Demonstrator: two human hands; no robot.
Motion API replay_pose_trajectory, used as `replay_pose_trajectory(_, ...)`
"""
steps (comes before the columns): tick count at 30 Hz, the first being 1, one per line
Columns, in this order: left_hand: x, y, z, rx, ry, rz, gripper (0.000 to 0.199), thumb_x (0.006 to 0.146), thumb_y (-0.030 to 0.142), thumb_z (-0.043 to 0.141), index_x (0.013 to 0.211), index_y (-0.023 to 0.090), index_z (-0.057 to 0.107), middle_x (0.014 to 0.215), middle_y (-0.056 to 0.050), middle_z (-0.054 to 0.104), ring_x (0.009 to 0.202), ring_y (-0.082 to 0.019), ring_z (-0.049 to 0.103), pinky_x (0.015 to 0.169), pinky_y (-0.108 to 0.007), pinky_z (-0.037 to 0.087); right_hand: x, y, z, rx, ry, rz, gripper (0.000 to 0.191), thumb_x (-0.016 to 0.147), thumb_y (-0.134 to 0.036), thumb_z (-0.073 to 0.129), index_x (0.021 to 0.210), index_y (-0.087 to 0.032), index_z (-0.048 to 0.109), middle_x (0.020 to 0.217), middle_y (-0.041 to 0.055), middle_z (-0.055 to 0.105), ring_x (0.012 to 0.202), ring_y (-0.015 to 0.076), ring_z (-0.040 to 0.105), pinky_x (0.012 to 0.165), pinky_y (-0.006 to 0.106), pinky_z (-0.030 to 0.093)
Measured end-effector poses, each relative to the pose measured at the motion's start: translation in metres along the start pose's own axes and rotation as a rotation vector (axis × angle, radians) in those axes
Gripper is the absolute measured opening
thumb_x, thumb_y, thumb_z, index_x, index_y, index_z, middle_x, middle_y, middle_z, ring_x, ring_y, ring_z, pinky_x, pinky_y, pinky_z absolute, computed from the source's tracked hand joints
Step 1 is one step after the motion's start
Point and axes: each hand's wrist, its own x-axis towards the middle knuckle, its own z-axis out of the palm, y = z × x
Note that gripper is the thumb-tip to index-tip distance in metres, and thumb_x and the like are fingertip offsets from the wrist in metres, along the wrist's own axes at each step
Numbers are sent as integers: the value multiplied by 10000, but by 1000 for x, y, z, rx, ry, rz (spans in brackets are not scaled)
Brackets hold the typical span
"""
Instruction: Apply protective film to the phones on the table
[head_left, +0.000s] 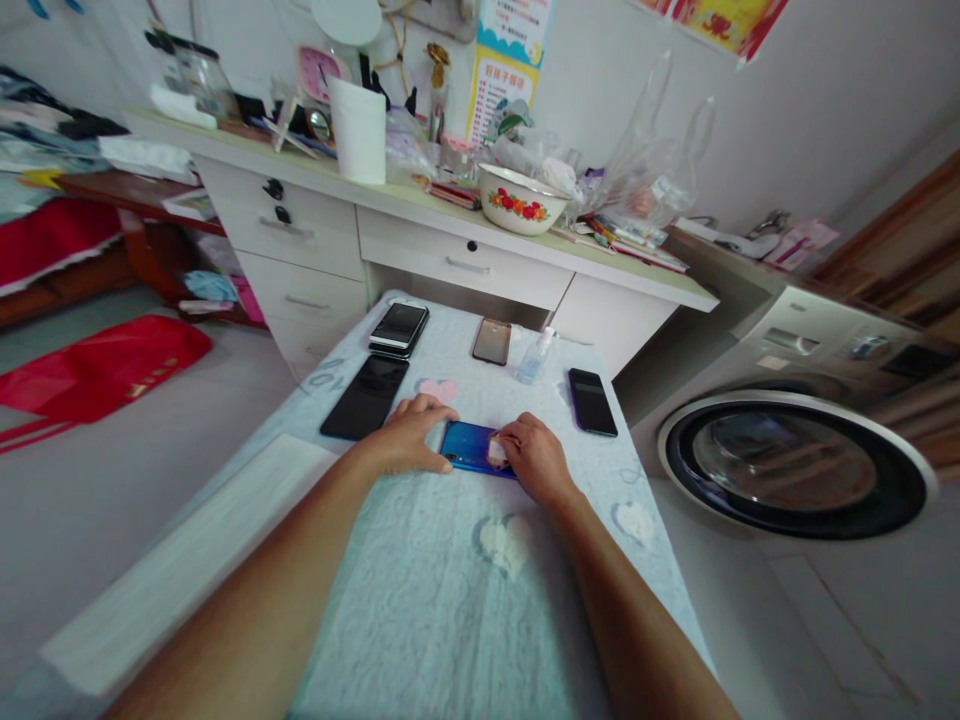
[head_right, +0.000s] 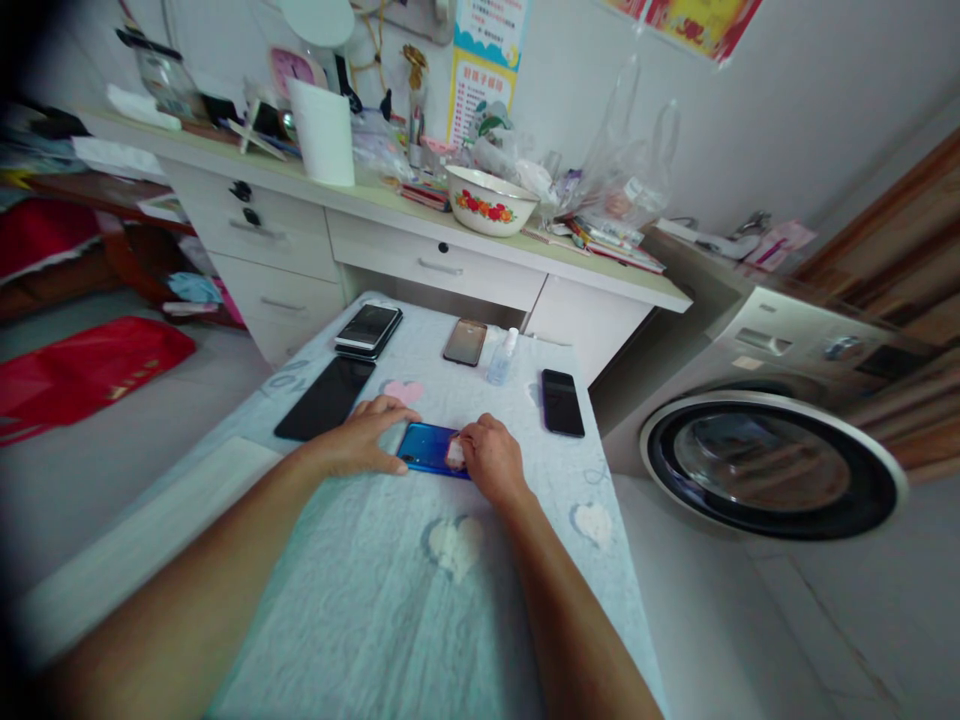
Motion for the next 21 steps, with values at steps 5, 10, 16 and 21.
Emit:
replay_pose_trajectory(5,0,0,0,5,1,1,744,554,452,757,1250,319,530,1285,-57,425,1188,-300,414,1027,-388,340,-1,2,5,37,7,-45,176,912,-195,541,906,-213,716,853,27,584,814,138,559,725,226,395)
replay_pose_trajectory(10,1,-2,2,-9,8,10,746,544,440,762,1245,337,528,1282,-49,426,1203,-300,401,1036,-394,339,-2,5,4,60,-14,-97,190,914,-184,532,892,-215,718,850,26,580,817,137,559,742,228,409)
replay_pose_trajectory(16,-1,1,0,-12,-2,-14,732,548,443,755,1237,335,534,1289,-47,421,1203,-306,398,1039,-402,339,-5,2,3,128,-41,-166,169,895,-173,556,853,-220,712,874,21,594,842,138,569,768,233,429)
replay_pose_trajectory(21,0,1,0,-8,-2,-12,734,544,440,753,1236,341,527,1283,-40,424,1194,-299,404,1043,-398,338,-9,-1,3,185,-73,-221,155,902,-193,564,875,-216,714,915,26,619,861,131,582,779,230,439)
